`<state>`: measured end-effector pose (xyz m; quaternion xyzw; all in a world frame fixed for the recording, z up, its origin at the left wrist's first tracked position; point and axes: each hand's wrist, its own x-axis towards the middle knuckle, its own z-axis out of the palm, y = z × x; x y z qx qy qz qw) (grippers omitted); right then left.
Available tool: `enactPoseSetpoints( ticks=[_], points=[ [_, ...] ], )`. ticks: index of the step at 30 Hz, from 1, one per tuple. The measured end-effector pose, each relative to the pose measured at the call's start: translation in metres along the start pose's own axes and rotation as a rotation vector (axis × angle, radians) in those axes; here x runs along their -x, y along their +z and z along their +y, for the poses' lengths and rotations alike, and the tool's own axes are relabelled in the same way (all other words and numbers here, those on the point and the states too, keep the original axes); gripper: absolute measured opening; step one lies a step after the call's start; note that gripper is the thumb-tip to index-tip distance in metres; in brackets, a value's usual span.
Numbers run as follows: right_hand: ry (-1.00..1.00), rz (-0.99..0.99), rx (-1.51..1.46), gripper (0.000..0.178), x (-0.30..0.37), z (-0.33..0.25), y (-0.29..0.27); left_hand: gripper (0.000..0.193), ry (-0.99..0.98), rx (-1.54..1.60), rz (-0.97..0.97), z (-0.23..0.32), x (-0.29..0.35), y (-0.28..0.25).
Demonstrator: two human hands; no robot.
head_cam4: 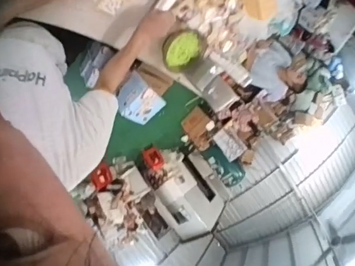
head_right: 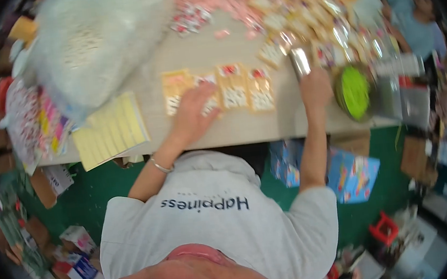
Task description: The recorder is packaging small white candies and pink sachets into segmented plastic trays and then applying labels.
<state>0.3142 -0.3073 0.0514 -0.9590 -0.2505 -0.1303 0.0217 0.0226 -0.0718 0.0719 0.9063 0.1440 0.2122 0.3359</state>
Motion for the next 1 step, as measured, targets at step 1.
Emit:
enactPoseSetpoints(
  ticks=[1],
  points=[
    [-0.024, 0.033, -0.028, 0.027, -0.0204, -0.0192, 0.0008, 0.054, -0.034, 0.145, -0.056, 0.0015, -0.0038, 0.0000]
  ],
)
